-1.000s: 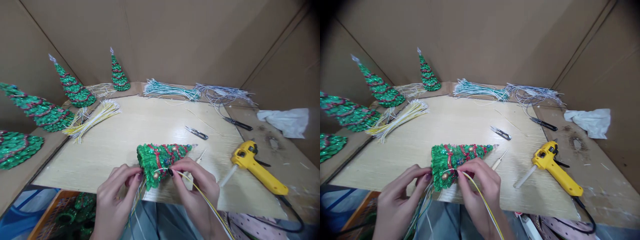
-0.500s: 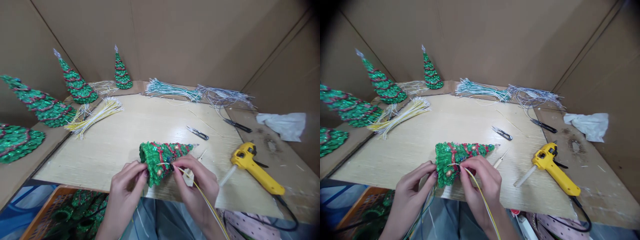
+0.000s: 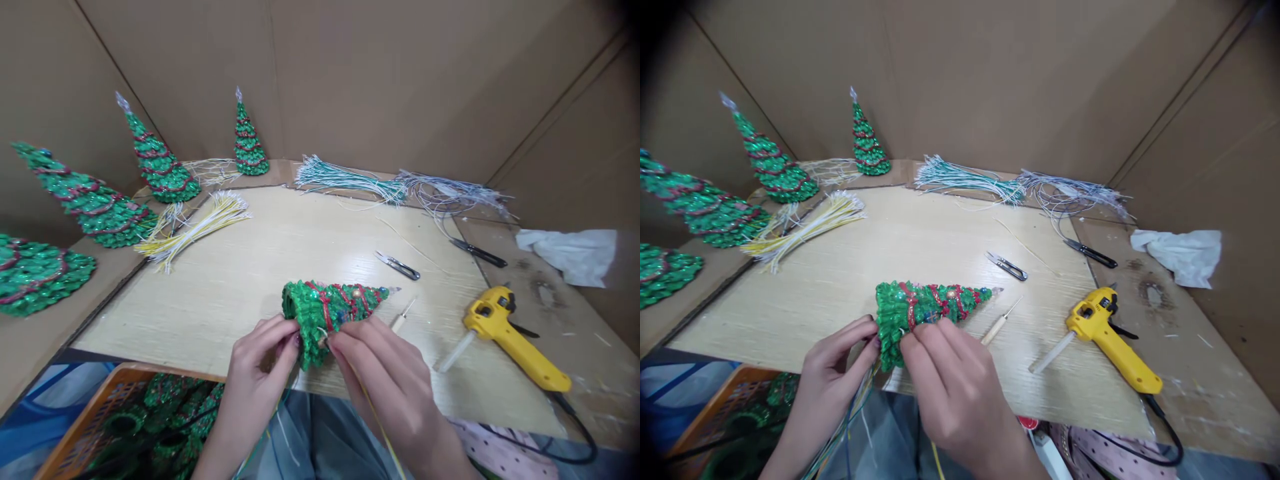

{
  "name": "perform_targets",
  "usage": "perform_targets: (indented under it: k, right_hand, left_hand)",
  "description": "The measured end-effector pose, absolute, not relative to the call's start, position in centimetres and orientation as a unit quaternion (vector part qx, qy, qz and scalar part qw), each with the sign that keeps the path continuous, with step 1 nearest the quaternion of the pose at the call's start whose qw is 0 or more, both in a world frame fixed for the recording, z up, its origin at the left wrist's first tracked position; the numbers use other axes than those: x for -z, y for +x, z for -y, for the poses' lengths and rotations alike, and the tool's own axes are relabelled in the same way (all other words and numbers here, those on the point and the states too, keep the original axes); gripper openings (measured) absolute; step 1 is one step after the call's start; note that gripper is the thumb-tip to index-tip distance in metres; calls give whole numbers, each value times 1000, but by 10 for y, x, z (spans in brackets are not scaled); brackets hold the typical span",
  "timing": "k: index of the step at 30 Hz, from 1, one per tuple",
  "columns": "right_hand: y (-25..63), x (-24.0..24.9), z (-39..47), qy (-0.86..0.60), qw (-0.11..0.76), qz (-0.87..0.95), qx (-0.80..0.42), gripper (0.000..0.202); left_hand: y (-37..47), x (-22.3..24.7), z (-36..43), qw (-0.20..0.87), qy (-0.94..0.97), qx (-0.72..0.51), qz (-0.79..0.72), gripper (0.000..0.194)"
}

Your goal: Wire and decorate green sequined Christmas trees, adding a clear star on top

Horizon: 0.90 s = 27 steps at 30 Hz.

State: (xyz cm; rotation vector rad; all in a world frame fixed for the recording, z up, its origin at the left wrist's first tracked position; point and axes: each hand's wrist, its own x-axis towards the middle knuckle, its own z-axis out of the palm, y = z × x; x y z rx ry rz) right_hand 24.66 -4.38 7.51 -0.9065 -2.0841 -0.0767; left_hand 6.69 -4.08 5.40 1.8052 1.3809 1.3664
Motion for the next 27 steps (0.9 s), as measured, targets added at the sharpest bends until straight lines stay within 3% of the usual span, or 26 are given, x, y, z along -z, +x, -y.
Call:
perform_targets:
  k: [10,15,20,27]
  right_hand:
    - [241,-73,33,-427,515,683,-293,6]
    - [260,-75,49,-458,613,506,-398,7]
    - [270,-80,59,-432,677,449,-391,11]
    - [261,-79,61,-481,603,608,-188,19]
  left_hand:
    - [68,-53,37,255,695,-443,-506,21]
    - [62,-50,42,154,716,-434,-525,19]
    - [48,-44,54,55,732,-408,-543,11]
    - [28,-37,76,56,668,-416,-614,8]
